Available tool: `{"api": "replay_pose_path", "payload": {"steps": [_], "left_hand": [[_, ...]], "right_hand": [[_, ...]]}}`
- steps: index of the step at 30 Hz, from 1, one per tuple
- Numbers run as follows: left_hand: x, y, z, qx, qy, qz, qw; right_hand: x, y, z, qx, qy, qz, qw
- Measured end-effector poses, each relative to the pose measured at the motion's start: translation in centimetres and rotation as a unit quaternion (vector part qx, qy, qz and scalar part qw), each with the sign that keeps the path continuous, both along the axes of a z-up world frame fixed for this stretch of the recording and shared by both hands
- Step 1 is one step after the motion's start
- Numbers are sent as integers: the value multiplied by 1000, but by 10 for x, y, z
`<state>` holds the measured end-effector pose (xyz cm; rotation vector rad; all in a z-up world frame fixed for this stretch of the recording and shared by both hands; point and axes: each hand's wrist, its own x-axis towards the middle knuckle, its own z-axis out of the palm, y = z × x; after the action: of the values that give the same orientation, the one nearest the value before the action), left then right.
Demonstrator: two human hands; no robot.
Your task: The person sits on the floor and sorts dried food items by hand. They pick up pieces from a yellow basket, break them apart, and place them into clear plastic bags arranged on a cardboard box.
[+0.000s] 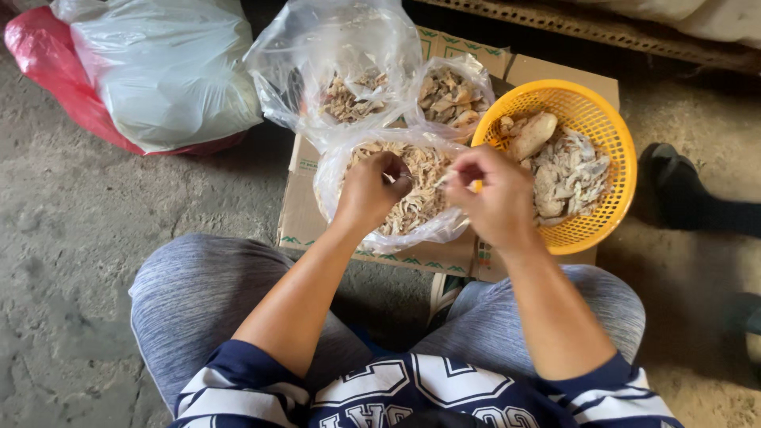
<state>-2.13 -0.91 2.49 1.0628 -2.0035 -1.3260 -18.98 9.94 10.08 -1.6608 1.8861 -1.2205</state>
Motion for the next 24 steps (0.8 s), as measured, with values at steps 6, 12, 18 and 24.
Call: {"api": "replay_pose_path", "payload": {"steps": [6, 12, 18, 24], "left_hand": [[-6, -4, -32, 311, 53, 33, 949], [-1, -5, -41, 361, 160, -22, 919], [6, -2, -30, 310, 140, -9, 940], [10, 10, -24, 358, 230, -33, 904]], "right_hand": [[-4, 4, 5, 38, 54, 0, 998], [19, -9, -13, 274, 20, 0, 962], [19, -11, -31, 195, -161, 18, 967], [11, -1, -47, 149, -235, 26, 960]]}}
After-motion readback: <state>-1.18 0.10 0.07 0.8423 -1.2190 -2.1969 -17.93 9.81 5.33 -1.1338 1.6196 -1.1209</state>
